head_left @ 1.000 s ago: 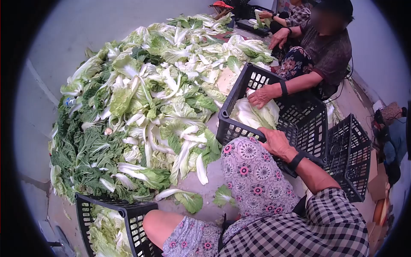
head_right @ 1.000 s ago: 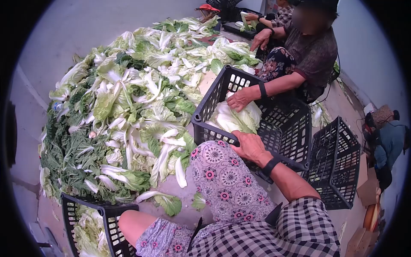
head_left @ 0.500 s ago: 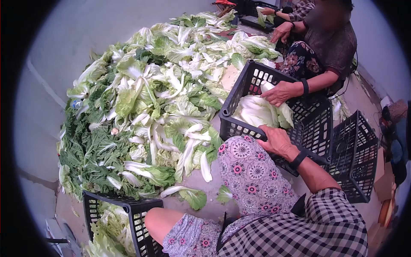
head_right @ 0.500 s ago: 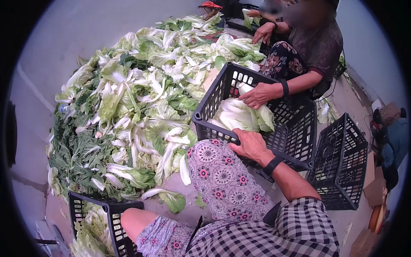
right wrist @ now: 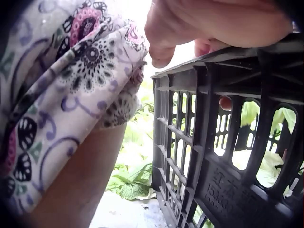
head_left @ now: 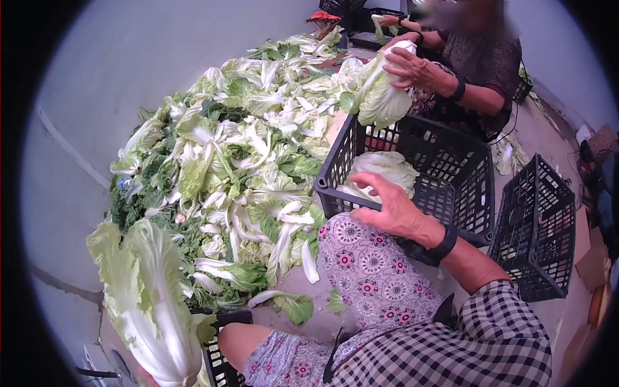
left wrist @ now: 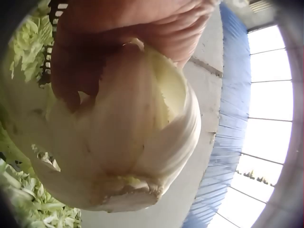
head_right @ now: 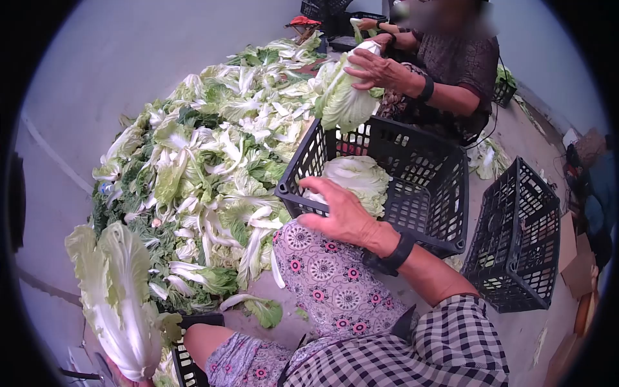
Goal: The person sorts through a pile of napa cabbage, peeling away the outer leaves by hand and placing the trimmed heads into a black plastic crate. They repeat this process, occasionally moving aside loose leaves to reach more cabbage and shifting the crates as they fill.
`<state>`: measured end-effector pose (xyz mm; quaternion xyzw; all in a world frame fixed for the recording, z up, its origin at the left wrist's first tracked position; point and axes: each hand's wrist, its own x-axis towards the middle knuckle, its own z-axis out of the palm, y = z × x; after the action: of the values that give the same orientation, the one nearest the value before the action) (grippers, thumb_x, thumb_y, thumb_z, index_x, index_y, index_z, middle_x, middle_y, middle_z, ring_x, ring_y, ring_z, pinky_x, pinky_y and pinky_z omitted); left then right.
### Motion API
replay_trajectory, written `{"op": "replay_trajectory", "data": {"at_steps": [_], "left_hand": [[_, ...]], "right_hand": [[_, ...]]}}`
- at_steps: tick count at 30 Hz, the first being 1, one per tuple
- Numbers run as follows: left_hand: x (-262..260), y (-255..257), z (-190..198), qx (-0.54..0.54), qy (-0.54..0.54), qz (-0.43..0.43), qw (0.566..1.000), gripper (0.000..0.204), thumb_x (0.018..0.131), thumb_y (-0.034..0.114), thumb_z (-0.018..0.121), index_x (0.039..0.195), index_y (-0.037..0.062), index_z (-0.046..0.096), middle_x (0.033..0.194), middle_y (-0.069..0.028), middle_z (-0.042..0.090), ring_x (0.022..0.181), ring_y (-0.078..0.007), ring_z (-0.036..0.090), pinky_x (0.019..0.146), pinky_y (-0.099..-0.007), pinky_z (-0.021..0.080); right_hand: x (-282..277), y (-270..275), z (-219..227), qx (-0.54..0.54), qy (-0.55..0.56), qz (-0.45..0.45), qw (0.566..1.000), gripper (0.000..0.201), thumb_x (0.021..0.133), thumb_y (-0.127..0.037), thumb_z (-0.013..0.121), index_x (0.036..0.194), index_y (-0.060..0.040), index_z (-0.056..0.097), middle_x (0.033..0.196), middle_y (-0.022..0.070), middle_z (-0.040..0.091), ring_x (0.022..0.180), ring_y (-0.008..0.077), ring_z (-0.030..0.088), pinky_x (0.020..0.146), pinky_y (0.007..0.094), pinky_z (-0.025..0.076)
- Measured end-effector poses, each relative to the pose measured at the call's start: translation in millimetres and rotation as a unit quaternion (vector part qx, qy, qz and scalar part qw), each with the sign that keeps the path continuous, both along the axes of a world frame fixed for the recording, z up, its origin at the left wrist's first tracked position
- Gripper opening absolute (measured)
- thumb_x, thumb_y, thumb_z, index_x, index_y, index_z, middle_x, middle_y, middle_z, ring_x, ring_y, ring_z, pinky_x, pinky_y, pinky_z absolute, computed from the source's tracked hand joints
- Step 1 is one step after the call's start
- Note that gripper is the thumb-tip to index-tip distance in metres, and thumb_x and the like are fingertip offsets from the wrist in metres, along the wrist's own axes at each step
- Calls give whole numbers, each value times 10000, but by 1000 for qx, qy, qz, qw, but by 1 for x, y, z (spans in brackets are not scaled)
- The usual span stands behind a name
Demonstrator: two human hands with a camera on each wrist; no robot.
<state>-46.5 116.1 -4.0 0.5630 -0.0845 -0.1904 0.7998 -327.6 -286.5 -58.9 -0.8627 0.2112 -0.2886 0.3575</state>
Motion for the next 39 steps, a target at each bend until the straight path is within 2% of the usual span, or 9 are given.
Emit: {"op": "replay_trajectory", "data": {"at_steps": [10, 12, 14, 16, 21, 23, 27, 30, 39], "left_hand": [[-98, -96, -41, -158, 182, -150, 959, 656, 893, 399, 525, 1367, 0, 309, 1275, -223, 457, 1137, -382, 484, 963, -488, 415], [-98, -91, -44, -176, 229, -183, 940, 750, 854, 454, 569, 1377, -7, 292, 1328, -221, 408, 1207, -372, 424, 1029, -463, 351], [-107, -70, -51, 20, -70, -99, 992, 727, 804, 431, 635, 1327, 16, 348, 1227, -182, 458, 1079, -310, 485, 892, -438, 402], [-107, -82, -21, -45, 164, -99, 980, 446, 858, 271, 616, 1208, 40, 465, 1133, -109, 543, 962, -220, 555, 739, -341, 502], [-68, -50, -33, 286, -165, -124, 936, 571, 788, 285, 669, 1232, 24, 423, 1141, -136, 519, 998, -230, 524, 831, -354, 447], [-62, -50, -26, 343, -264, -41, 901, 986, 678, 555, 727, 1380, 9, 298, 1317, -175, 413, 1205, -301, 441, 1027, -423, 350], [-80, -89, -33, 71, -296, -190, 934, 996, 661, 405, 798, 1374, 3, 232, 1273, -159, 439, 1139, -268, 492, 943, -380, 426], [-71, -80, -52, 242, -251, -312, 884, 1051, 603, 379, 818, 1387, 3, 228, 1274, -165, 455, 1128, -250, 513, 963, -409, 425], [-69, -76, -45, 76, -206, -134, 966, 1060, 574, 406, 832, 1370, 5, 258, 1258, -163, 468, 1115, -260, 523, 952, -410, 436]], "right_hand": [[71, 114, 46, -236, -23, 397, 887, 1180, 496, -227, 842, 1447, -150, 149, 1475, 214, 160, 1367, 389, 187, 1091, 527, 194], [73, 116, 26, -184, -53, 382, 904, 1184, 480, -249, 845, 1440, -136, 161, 1461, 221, 183, 1356, 393, 206, 1078, 531, 218], [75, 112, 18, -121, -88, 356, 922, 1160, 474, -309, 846, 1412, -83, 204, 1409, 227, 274, 1305, 387, 301, 1054, 487, 287], [82, 107, 24, 57, -49, 355, 932, 1152, 479, -344, 850, 1397, -53, 218, 1366, 233, 337, 1263, 369, 366, 1035, 433, 330], [85, 91, 32, 409, 12, 362, 837, 1069, 584, -527, 804, 1350, 16, 294, 1235, 190, 502, 1151, 265, 502, 964, 347, 421], [86, 91, 22, 412, 18, 357, 838, 1078, 582, -607, 773, 1340, 15, 325, 1224, 171, 513, 1133, 246, 513, 964, 350, 416], [88, 93, 25, 354, 27, 463, 812, 1089, 553, -617, 782, 1343, -15, 334, 1230, 155, 512, 1137, 245, 508, 969, 346, 403], [88, 94, 39, 308, 17, 509, 804, 1083, 538, -603, 792, 1341, -35, 341, 1234, 148, 512, 1145, 253, 503, 968, 349, 400], [87, 92, 35, 163, -32, 417, 894, 1106, 664, -701, 631, 1404, -6, 191, 1409, 269, 260, 1317, 373, 287, 1080, 433, 270]]}}
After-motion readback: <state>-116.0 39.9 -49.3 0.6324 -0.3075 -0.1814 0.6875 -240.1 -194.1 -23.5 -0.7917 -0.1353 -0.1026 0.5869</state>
